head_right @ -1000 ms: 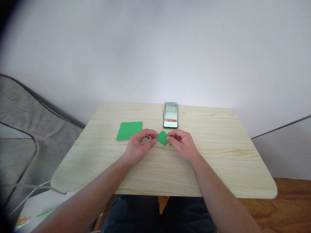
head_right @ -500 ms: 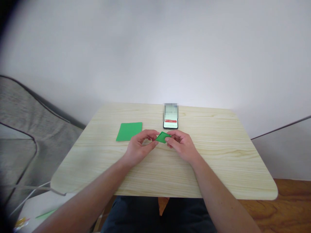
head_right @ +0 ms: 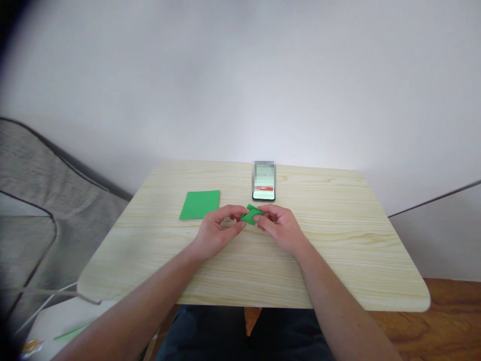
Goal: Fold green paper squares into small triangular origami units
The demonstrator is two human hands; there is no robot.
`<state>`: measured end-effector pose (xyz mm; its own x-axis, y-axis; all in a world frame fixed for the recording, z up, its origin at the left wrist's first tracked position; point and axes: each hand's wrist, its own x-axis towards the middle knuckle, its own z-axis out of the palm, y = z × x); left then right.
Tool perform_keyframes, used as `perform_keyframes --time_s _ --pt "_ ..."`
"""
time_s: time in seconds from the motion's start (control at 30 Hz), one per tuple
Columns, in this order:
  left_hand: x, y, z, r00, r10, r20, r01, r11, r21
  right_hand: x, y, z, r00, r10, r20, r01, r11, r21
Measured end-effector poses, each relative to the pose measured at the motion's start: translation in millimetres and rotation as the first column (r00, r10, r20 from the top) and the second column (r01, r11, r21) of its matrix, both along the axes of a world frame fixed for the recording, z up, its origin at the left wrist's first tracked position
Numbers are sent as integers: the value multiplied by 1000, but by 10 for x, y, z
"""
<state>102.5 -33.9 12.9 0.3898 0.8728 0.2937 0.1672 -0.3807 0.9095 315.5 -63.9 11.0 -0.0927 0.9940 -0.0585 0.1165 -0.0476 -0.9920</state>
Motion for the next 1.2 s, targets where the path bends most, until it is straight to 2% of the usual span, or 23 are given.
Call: perform_keyframes --time_s 0.23,0.37,0.5,0.63,0.77,0.9,1.07,1.2 --pt "0 7 -45 997 35 -75 -30 997 75 -10 -22 10 998 -35 51 31 996 84" --pt "-4 0 -83 988 50 -147 -28 989 148 -20 -58 25 980 -97 173 68 984 166" --pt "0 -8 -109 974 50 -223 -6 981 192 -26 -131 68 928 -107 356 11 965 262" --pt "28 -64 -69 941 44 -336 32 976 217 -9 -272 83 836 -185 516 -65 902 428" --pt "46 -259 16 913 12 -407 92 968 234 38 -469 53 762 -255 595 -120 848 516" --pt "3 -572 65 894 -28 -448 119 977 176 90 -675 18 727 -265 633 -190 809 556" --pt "-70 -944 86 846 -65 -529 147 982 115 134 -902 -72 710 -164 685 -294 815 499" --pt "-97 -1132 81 797 58 -602 54 985 167 163 -1016 -129 699 -136 702 -310 827 469"
